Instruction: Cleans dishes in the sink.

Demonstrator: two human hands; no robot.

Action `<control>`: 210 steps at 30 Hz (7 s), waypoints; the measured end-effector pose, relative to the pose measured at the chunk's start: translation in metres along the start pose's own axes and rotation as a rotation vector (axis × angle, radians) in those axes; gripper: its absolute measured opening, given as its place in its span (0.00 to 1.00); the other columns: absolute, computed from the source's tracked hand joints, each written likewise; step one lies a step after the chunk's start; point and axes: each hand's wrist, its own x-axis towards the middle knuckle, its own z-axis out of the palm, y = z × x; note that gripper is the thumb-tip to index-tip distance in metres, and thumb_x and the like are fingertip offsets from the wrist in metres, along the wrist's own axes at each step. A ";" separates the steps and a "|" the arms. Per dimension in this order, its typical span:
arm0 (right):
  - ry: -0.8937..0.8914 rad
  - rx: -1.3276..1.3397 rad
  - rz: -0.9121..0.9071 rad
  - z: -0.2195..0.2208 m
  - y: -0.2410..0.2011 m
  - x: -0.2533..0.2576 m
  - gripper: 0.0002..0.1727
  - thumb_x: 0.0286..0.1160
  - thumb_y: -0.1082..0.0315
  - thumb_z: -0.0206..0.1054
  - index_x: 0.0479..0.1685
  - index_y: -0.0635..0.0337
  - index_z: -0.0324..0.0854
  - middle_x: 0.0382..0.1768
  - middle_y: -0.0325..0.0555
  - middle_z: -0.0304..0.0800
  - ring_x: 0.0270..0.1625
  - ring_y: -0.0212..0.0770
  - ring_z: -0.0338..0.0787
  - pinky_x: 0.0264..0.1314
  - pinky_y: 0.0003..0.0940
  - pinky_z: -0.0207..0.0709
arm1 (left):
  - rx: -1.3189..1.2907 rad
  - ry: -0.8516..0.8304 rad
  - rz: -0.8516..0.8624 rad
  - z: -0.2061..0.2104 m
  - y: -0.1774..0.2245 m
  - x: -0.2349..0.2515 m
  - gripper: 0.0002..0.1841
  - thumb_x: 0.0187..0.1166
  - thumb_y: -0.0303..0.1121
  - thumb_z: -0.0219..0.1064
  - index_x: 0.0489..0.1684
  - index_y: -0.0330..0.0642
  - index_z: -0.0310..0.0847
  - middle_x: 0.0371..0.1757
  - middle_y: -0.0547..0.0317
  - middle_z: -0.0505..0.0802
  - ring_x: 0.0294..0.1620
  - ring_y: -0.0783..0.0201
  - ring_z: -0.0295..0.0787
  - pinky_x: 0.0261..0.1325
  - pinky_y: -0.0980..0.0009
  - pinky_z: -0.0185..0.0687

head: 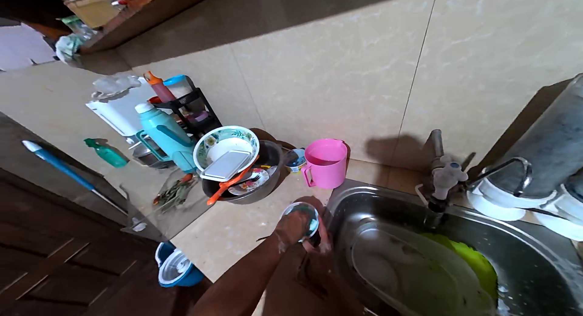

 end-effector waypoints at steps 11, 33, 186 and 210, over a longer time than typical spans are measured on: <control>0.035 -0.039 -0.106 0.003 0.009 0.004 0.46 0.61 0.61 0.72 0.87 0.68 0.64 0.76 0.66 0.78 0.77 0.61 0.79 0.80 0.56 0.69 | -0.051 0.154 -0.313 0.018 -0.042 0.043 0.20 0.89 0.33 0.55 0.76 0.34 0.74 0.72 0.33 0.84 0.72 0.35 0.83 0.68 0.38 0.80; 0.021 -0.150 -0.148 -0.004 0.001 -0.001 0.48 0.65 0.54 0.71 0.88 0.68 0.61 0.79 0.67 0.74 0.79 0.67 0.74 0.78 0.73 0.59 | 0.230 -0.044 0.329 0.017 -0.054 0.011 0.18 0.86 0.38 0.64 0.62 0.33 0.84 0.59 0.33 0.91 0.63 0.34 0.88 0.65 0.37 0.79; -0.450 -0.389 0.451 -0.141 -0.079 -0.035 0.20 0.93 0.69 0.51 0.76 0.70 0.74 0.71 0.65 0.81 0.74 0.54 0.80 0.79 0.44 0.68 | -0.334 0.344 -0.283 0.041 -0.057 0.033 0.37 0.75 0.32 0.72 0.83 0.28 0.61 0.85 0.27 0.67 0.84 0.30 0.66 0.78 0.40 0.70; -0.241 -0.191 0.460 -0.176 -0.067 -0.055 0.18 0.89 0.75 0.54 0.70 0.75 0.76 0.60 0.65 0.84 0.57 0.48 0.84 0.65 0.40 0.76 | -1.557 0.499 0.035 0.136 0.133 0.035 0.30 0.83 0.20 0.61 0.85 0.32 0.55 0.54 0.42 0.88 0.39 0.60 0.92 0.42 0.64 0.91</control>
